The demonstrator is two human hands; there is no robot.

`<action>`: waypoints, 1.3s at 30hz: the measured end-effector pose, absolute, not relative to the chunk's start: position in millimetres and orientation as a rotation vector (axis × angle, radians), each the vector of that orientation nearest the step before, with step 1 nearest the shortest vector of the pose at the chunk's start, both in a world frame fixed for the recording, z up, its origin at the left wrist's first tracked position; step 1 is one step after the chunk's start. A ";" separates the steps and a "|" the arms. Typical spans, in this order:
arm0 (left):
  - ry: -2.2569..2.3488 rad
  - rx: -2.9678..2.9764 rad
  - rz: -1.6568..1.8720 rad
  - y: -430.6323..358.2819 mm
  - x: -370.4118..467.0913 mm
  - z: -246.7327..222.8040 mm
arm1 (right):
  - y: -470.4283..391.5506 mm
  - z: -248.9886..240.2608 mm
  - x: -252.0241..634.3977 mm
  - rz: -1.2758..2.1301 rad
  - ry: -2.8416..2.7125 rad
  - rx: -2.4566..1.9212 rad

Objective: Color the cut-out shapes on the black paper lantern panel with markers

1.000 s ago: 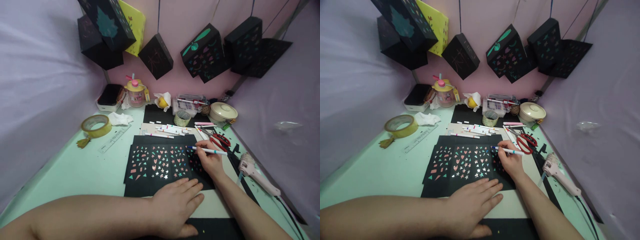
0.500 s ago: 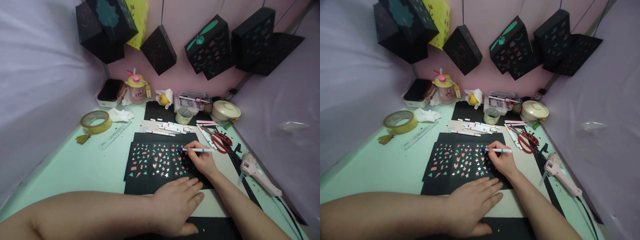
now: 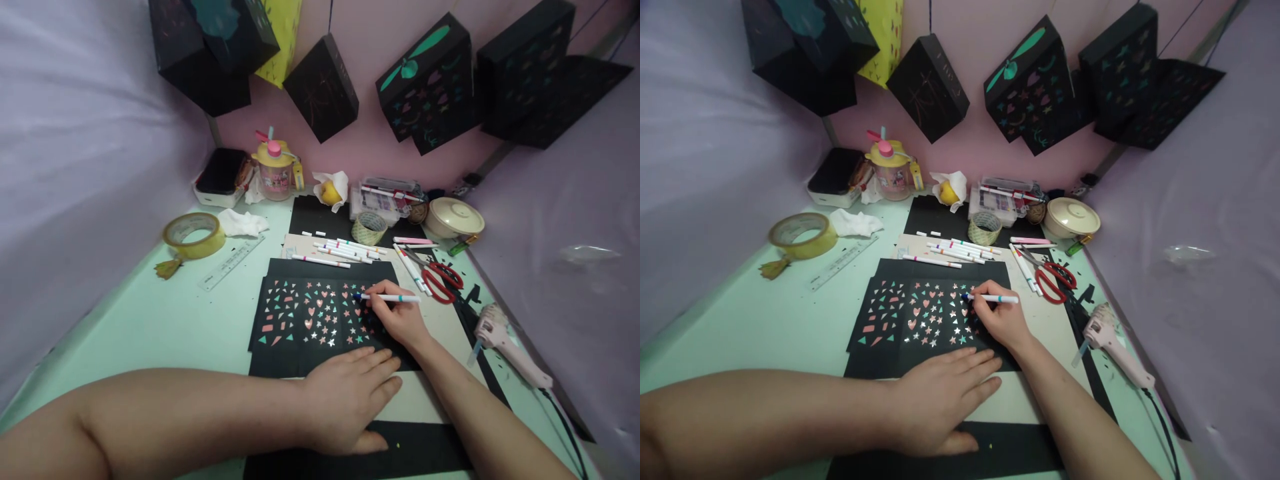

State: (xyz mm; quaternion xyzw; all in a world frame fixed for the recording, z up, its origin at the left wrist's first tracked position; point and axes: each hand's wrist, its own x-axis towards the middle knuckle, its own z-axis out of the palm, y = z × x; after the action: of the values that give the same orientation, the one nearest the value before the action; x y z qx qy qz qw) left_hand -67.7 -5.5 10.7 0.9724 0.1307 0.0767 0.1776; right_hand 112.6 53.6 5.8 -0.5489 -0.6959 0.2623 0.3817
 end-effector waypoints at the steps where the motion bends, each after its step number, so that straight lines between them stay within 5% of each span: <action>1: 0.371 2.750 0.228 -5.6 -67.5 9.9 | 53.6 5.6 112.8 0.670 -1.776 -1.398; 39: 0.381 2.752 0.238 -7.0 -66.7 6.9 | 51.7 5.4 110.9 0.729 -1.748 -1.392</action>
State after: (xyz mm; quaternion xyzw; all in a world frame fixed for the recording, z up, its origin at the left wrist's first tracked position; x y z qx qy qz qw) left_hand -66.7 -7.0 6.9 0.9716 0.1344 0.0841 0.1759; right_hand 110.9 51.7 5.4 -0.5463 -0.6864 0.2862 0.3853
